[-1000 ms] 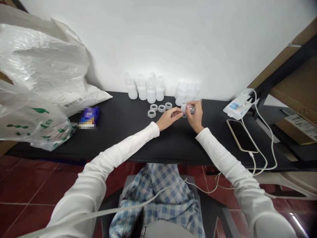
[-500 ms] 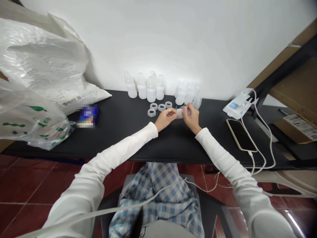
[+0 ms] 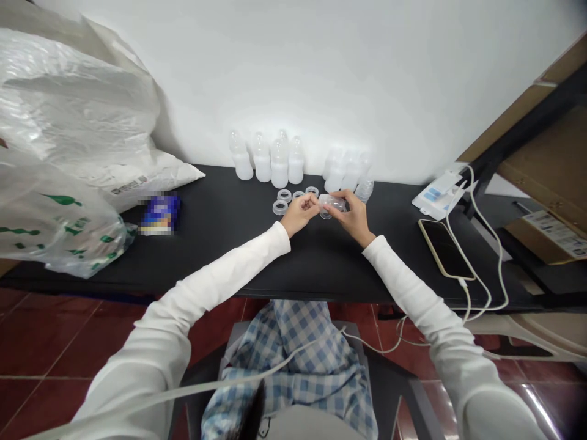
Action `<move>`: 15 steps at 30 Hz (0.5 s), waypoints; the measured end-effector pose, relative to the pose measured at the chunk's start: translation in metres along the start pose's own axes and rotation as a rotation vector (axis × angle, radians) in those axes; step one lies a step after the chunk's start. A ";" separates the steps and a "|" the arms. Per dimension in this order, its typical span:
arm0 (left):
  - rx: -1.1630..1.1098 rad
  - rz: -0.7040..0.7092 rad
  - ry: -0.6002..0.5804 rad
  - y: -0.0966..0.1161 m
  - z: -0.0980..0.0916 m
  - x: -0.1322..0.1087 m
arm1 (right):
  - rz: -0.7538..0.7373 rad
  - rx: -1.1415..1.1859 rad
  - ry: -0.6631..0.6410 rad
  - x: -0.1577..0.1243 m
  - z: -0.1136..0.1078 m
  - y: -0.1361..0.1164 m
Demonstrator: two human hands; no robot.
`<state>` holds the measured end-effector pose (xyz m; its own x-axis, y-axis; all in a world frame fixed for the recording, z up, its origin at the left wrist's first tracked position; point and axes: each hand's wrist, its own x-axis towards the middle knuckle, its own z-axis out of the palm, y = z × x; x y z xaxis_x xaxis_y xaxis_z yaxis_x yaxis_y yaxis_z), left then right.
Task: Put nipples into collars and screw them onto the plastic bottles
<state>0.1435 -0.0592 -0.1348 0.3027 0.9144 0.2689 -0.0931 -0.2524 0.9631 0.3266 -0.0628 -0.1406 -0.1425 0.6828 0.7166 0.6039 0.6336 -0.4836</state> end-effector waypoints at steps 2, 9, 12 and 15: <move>0.027 0.015 0.023 0.001 -0.002 0.000 | -0.027 0.018 -0.012 0.000 0.000 0.000; 0.046 0.050 0.081 0.001 -0.007 0.004 | -0.167 0.044 -0.090 0.001 -0.005 -0.004; 0.034 0.055 0.103 0.000 -0.012 0.006 | -0.253 0.007 -0.171 0.001 -0.010 -0.004; 0.042 0.024 0.090 -0.001 -0.019 0.007 | -0.371 0.023 -0.285 0.002 -0.016 -0.005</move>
<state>0.1277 -0.0468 -0.1343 0.2137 0.9322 0.2920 -0.0591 -0.2860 0.9564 0.3358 -0.0702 -0.1293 -0.5570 0.4795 0.6781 0.4542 0.8594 -0.2346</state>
